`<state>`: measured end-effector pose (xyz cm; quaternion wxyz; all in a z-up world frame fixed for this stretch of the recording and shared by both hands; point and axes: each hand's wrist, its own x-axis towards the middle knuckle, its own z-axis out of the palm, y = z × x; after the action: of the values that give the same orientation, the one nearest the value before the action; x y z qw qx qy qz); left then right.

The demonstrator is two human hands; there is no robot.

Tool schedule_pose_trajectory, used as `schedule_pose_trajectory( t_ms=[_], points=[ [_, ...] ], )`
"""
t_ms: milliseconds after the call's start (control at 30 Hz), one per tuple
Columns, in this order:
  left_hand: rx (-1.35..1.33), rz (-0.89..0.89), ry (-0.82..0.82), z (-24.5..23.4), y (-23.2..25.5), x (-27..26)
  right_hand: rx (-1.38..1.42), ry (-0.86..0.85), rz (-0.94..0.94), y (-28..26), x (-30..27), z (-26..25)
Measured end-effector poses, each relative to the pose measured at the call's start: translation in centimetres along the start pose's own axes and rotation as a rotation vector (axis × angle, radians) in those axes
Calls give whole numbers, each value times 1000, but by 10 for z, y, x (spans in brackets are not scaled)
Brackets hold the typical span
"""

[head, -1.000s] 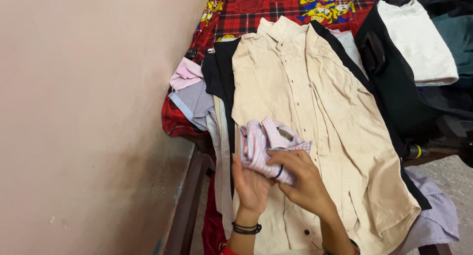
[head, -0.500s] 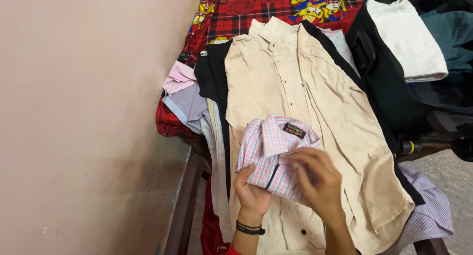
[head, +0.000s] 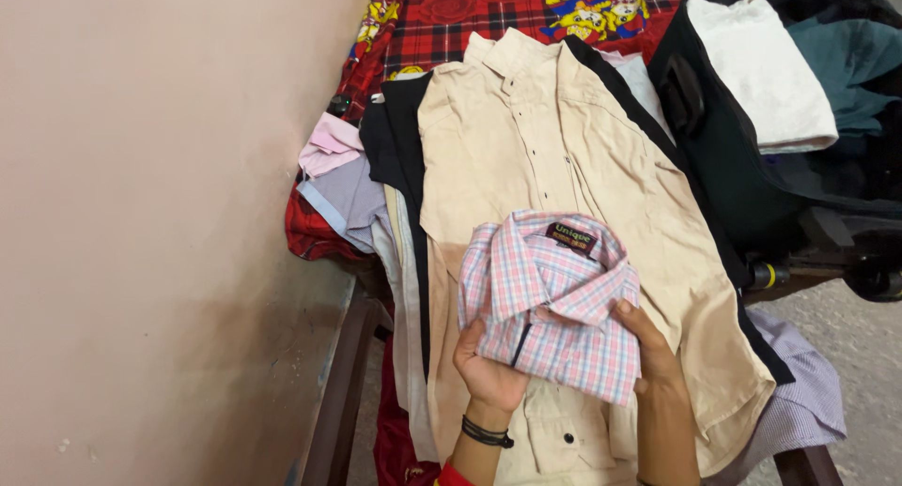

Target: The person folds a checkered shirt and buttons a beige shirt while sitting by a bed.

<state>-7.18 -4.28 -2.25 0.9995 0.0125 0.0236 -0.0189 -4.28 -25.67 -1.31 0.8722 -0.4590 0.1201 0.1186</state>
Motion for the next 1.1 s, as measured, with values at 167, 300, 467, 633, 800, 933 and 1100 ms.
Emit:
schedule_pose_trajectory(
  t_ms=[167,300,467,633,800,933,1100],
  points=[
    [-3,-22,71,-8,-1,4,-143,-20,-70,-7,-2,8],
    [38,-29,156,-8,-6,10,-97,-11,-84,-14,-6,13],
    [1,-101,170,-12,-12,15,-87,14,-110,-19,-7,14],
    [-31,-142,165,-20,-10,22,-55,26,-113,-13,-1,0],
    [-117,-107,-155,-28,9,26,-62,84,-203,-16,9,-24],
    [175,-43,95,-14,26,26,1,123,-337,-36,13,-41],
    [345,-108,98,-7,19,39,62,159,-469,-70,17,-39]
  ],
)
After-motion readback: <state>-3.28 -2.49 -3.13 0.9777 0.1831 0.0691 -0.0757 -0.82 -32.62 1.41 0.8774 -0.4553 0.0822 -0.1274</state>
